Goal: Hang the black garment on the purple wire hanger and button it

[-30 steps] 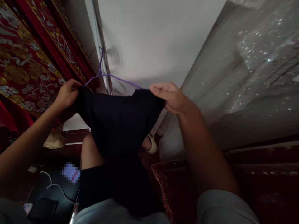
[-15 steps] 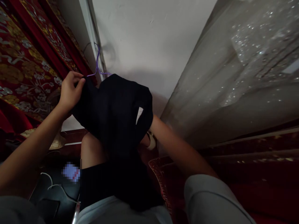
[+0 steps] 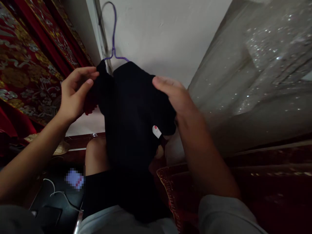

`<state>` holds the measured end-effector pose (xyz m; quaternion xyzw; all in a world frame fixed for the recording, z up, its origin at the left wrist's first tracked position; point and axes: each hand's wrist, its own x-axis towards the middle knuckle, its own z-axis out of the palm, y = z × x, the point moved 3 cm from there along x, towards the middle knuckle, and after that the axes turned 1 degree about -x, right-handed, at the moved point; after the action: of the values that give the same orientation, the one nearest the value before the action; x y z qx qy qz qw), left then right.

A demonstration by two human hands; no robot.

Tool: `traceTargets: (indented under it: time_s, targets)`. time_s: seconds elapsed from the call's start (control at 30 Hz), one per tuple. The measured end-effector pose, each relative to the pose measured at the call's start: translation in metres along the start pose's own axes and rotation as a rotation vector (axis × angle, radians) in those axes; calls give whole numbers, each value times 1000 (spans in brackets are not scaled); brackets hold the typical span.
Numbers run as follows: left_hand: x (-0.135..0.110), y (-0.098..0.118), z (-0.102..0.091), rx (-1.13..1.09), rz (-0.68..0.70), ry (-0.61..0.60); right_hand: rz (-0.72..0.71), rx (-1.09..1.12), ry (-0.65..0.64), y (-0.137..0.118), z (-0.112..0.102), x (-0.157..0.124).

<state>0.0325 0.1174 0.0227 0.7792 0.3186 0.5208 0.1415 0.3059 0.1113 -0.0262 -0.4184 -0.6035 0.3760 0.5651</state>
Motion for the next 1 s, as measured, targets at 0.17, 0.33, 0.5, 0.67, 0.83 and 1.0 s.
traceTargets:
  time_s: [0.17,0.33,0.5,0.67,0.83,1.0]
  targets:
    - [-33,9,2,-290,-507,-204,-145,-83,-705,-19,73,-60]
    - [-87,17,-26,-307,-880,-320,-407,-171,-877,-10,96,-64]
    - [-100,36,-69,-25,-815,-495,-350,-264,-402,39,75,-14]
    - [-78,31,-93,278,-469,-221,81,31,-485,85,76,-4]
    - [-66,13,-93,328,-215,171,150,232,-86,68,61,16]
    - [-83,35,-80,410,128,575,143,424,149,42,49,68]
